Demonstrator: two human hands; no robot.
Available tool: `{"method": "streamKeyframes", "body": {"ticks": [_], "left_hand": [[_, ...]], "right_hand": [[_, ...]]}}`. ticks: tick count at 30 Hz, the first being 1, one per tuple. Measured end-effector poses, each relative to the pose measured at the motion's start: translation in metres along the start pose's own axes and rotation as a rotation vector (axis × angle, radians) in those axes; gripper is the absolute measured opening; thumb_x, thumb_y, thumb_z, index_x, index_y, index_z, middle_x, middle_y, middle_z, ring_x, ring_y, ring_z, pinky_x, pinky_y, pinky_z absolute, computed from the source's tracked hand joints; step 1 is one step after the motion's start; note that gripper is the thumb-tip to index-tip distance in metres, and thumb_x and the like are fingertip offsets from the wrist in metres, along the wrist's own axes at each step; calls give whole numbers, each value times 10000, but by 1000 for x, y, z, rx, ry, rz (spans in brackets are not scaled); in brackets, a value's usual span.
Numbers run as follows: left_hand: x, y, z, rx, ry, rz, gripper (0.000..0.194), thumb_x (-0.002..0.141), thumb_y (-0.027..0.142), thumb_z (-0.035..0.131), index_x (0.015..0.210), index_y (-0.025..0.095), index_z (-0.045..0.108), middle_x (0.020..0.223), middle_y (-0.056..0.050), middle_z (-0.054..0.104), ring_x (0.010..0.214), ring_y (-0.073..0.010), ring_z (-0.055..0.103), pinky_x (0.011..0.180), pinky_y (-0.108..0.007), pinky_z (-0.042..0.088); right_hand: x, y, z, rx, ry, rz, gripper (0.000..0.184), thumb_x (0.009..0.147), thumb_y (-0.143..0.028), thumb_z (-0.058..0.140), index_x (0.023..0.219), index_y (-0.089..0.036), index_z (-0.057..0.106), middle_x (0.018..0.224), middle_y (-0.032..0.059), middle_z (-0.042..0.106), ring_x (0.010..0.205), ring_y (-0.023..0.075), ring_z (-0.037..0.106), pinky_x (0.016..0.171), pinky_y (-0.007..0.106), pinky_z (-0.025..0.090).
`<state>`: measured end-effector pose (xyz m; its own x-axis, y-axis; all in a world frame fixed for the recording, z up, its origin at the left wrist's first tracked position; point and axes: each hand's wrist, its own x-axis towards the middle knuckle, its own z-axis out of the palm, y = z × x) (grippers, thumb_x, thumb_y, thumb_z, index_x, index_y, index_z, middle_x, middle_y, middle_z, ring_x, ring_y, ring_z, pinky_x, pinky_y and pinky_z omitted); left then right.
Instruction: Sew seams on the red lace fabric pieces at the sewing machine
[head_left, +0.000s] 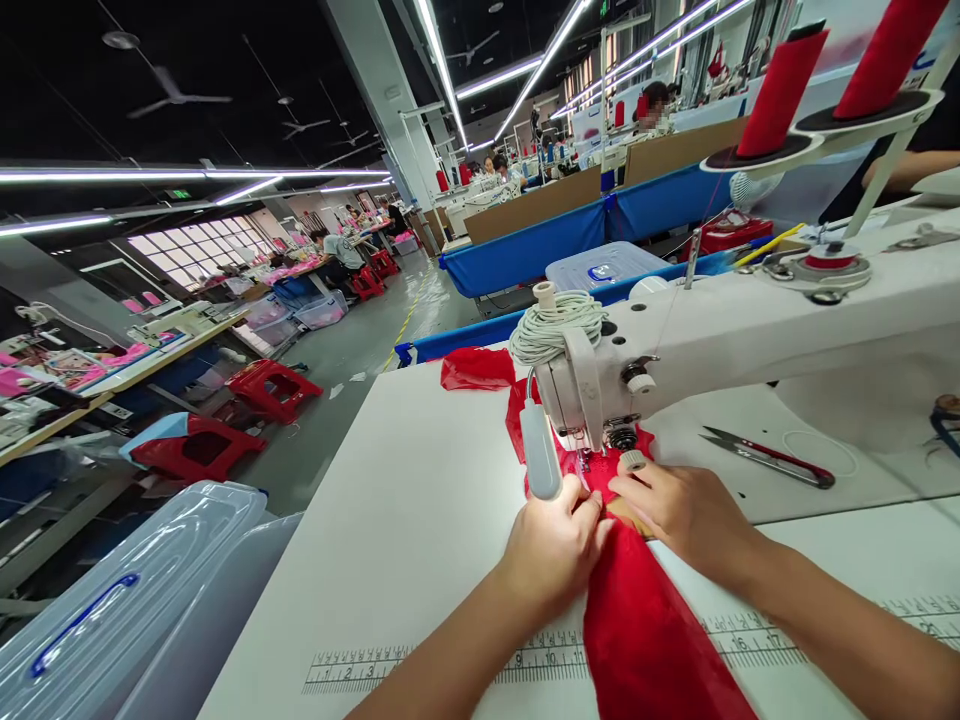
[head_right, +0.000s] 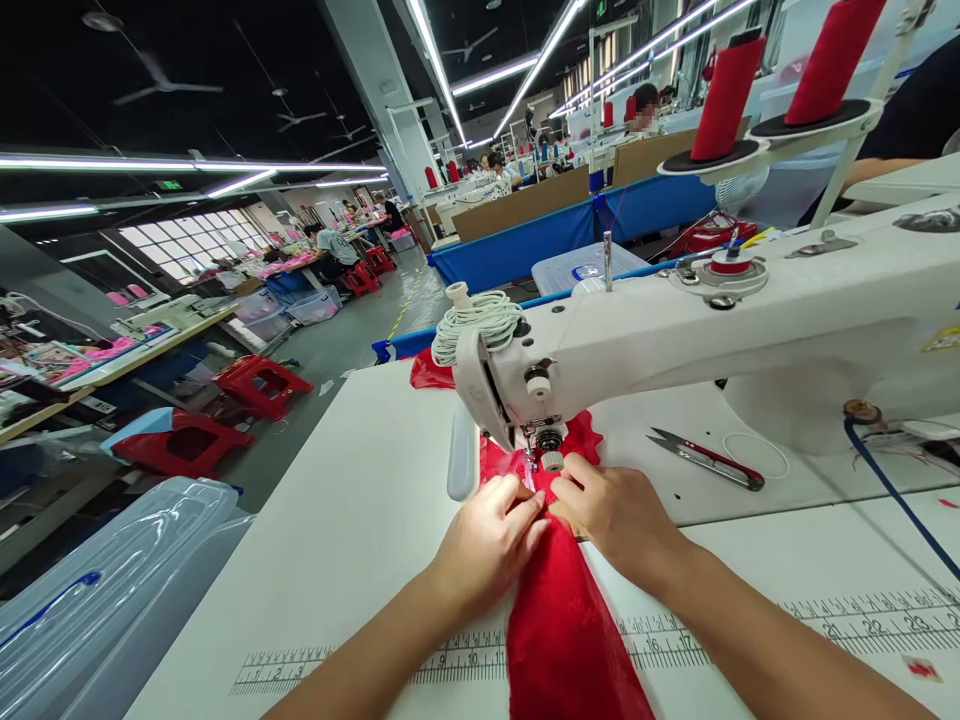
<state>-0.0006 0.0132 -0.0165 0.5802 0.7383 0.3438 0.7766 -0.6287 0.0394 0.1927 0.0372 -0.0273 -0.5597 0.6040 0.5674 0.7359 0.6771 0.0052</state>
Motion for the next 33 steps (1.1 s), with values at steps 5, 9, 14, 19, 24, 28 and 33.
{"method": "streamKeyframes", "body": {"ticks": [5, 9, 14, 19, 24, 28, 33], "left_hand": [[-5, 10, -13, -51, -34, 24, 688, 986, 583, 161, 1069, 101, 644, 937, -137, 616, 784, -223, 608, 635, -343, 548], [-10, 12, -10, 0, 21, 34, 803, 950, 652, 111, 1125, 76, 642, 1091, -192, 639, 851, -246, 632, 675, -364, 565], [-13, 13, -5, 89, 38, 50, 758, 938, 666, 253, 1181, 53, 627, 1138, -200, 652, 941, -284, 629, 758, -384, 560], [-13, 14, -5, 108, 46, 44, 740, 942, 655, 264, 1171, 57, 635, 1136, -196, 657, 923, -281, 624, 771, -391, 556], [-10, 13, -5, 117, 86, 46, 754, 954, 647, 218, 1144, 58, 650, 1095, -180, 675, 905, -273, 636, 750, -376, 565], [-8, 12, -4, 148, 124, 49, 790, 954, 652, 178, 1131, 49, 657, 1085, -177, 684, 930, -286, 652, 765, -382, 572], [-8, 9, 0, 194, 80, 56, 820, 948, 665, 172, 1183, 29, 631, 1146, -204, 664, 1000, -307, 652, 796, -397, 575]], "right_hand": [[-1, 2, -1, -8, -9, -21, 280, 899, -95, 389, 697, -184, 563, 709, 12, 598, 445, 91, 406, 455, 250, 211], [-1, 2, -1, -13, -9, -26, 281, 921, -132, 393, 706, -185, 566, 723, 12, 611, 432, 93, 405, 440, 255, 210], [-1, 2, -1, -15, 17, -45, 344, 942, -132, 334, 682, -190, 551, 695, 15, 608, 430, 105, 422, 436, 259, 224], [-1, 3, 1, -13, 19, -38, 316, 945, -163, 370, 682, -194, 543, 692, 11, 607, 431, 110, 415, 439, 267, 224], [-1, 4, 1, 1, -7, -37, 284, 865, -67, 364, 673, -200, 527, 635, -6, 558, 428, 118, 409, 436, 271, 204], [0, 5, 2, -9, 2, -33, 247, 825, -45, 396, 714, -192, 561, 635, -4, 560, 430, 116, 395, 439, 270, 190], [2, 8, 4, -40, 21, -16, 257, 805, -25, 403, 753, -176, 604, 620, 4, 534, 444, 118, 391, 446, 266, 187]]}}
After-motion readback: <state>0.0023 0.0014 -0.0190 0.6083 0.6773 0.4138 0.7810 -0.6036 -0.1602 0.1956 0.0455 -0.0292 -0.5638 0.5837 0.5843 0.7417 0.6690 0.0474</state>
